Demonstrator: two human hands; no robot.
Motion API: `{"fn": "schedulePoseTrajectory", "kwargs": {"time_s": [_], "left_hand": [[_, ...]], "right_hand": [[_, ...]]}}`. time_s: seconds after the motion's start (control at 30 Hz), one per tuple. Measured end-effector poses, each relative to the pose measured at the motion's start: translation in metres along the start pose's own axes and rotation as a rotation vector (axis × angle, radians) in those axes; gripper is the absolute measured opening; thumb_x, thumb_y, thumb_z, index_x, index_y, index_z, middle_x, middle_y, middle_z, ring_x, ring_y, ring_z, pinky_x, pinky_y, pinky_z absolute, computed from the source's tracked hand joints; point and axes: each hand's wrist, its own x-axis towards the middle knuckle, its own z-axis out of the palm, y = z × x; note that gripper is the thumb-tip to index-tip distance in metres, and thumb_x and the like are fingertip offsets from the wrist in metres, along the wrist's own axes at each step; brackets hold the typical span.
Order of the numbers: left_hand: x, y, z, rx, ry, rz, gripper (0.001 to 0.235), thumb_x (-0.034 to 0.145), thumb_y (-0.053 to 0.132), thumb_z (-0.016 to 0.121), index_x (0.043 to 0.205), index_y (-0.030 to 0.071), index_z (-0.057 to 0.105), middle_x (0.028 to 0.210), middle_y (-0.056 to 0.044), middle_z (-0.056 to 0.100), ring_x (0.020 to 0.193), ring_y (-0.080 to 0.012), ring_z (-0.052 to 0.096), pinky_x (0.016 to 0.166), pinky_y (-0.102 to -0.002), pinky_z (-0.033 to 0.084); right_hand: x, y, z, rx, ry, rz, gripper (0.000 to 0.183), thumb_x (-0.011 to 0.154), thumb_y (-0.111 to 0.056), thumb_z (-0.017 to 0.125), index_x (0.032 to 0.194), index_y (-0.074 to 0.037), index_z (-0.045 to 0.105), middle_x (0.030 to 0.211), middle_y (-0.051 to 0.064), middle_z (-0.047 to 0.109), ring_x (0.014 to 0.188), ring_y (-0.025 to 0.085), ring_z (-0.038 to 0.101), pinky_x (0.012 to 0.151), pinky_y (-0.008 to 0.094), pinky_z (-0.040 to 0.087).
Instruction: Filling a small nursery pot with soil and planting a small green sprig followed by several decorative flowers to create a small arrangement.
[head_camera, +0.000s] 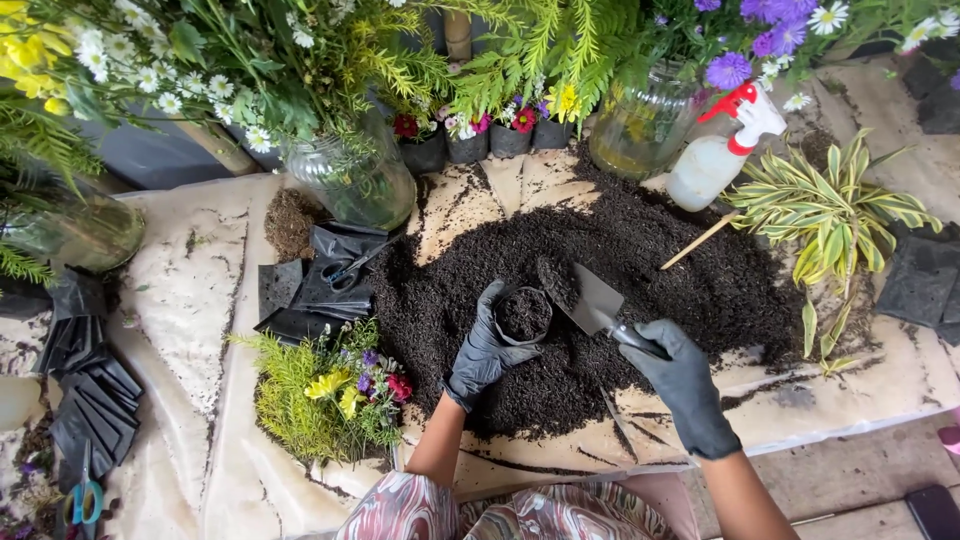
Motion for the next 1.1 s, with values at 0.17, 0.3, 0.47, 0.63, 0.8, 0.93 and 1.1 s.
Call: {"fn": "schedulePoseTrajectory", "kwargs": {"time_s": [0.17, 0.3, 0.47, 0.63, 0.8, 0.93, 1.1], "left_hand": [[-0.002, 0.034, 0.027, -0.129, 0.042, -0.12, 0.103, 0.059, 0.001, 0.093, 0.144, 0.016, 0.037, 0.152, -0.015, 0.042, 0.131, -0.0372, 0.053, 0.098, -0.054, 0.06], [0.002, 0.062, 0.053, -0.433, 0.16, -0.42, 0.069, 0.073, 0.039, 0.081, 0.134, 0.017, 0.055, 0.138, -0.016, 0.058, 0.111, -0.041, 0.064, 0.089, -0.06, 0.06], [0.01, 0.043, 0.032, -0.594, 0.24, -0.632, 0.071, 0.082, 0.072, 0.068, 0.131, 0.021, 0.065, 0.133, -0.013, 0.068, 0.1, -0.044, 0.071, 0.083, -0.065, 0.059], [0.002, 0.042, 0.048, -0.638, 0.246, -0.64, 0.075, 0.082, 0.077, 0.064, 0.133, 0.022, 0.065, 0.133, -0.014, 0.068, 0.099, -0.0459, 0.072, 0.079, -0.068, 0.058], [-0.004, 0.063, 0.05, -0.719, 0.355, -0.65, 0.072, 0.077, 0.073, 0.072, 0.127, 0.022, 0.069, 0.134, -0.014, 0.068, 0.108, -0.0455, 0.068, 0.092, -0.068, 0.053], [-0.008, 0.052, 0.039, -0.639, 0.313, -0.578, 0.07, 0.074, 0.063, 0.074, 0.13, 0.022, 0.064, 0.137, -0.014, 0.064, 0.112, -0.0447, 0.066, 0.092, -0.066, 0.054], [-0.001, 0.033, 0.027, -0.407, 0.192, -0.394, 0.079, 0.067, 0.033, 0.082, 0.139, 0.02, 0.051, 0.146, -0.014, 0.052, 0.123, -0.0424, 0.057, 0.094, -0.059, 0.057]], "right_hand": [[-0.017, 0.008, 0.014, 0.04, -0.034, 0.005, 0.036, 0.074, 0.003, 0.087, 0.104, -0.003, 0.068, 0.117, 0.023, 0.073, 0.106, 0.03, 0.07, 0.097, 0.041, 0.056], [-0.02, -0.003, 0.02, 0.011, -0.067, -0.047, 0.038, 0.071, 0.009, 0.087, 0.102, -0.004, 0.071, 0.113, 0.024, 0.075, 0.106, 0.035, 0.073, 0.094, 0.042, 0.061], [-0.016, -0.025, 0.018, -0.025, -0.063, -0.111, 0.037, 0.074, 0.007, 0.085, 0.106, -0.005, 0.07, 0.116, 0.022, 0.074, 0.108, 0.033, 0.071, 0.096, 0.043, 0.06], [-0.032, -0.051, 0.014, -0.208, -0.035, -0.088, 0.033, 0.077, -0.003, 0.087, 0.106, -0.009, 0.071, 0.117, 0.018, 0.075, 0.108, 0.032, 0.071, 0.093, 0.041, 0.062], [-0.016, -0.079, 0.0, -0.369, -0.002, -0.04, 0.02, 0.087, -0.01, 0.083, 0.103, -0.016, 0.073, 0.115, 0.017, 0.075, 0.103, 0.035, 0.072, 0.096, 0.043, 0.058], [-0.014, -0.073, -0.03, -0.764, 0.021, -0.002, 0.023, 0.085, -0.034, 0.084, 0.104, -0.034, 0.071, 0.109, -0.004, 0.079, 0.102, 0.018, 0.074, 0.096, 0.031, 0.054], [-0.015, -0.058, -0.028, -0.695, -0.257, 0.306, 0.017, 0.097, -0.036, 0.067, 0.099, -0.019, 0.069, 0.078, 0.002, 0.064, 0.064, 0.014, 0.053, 0.057, 0.026, 0.04]]}}
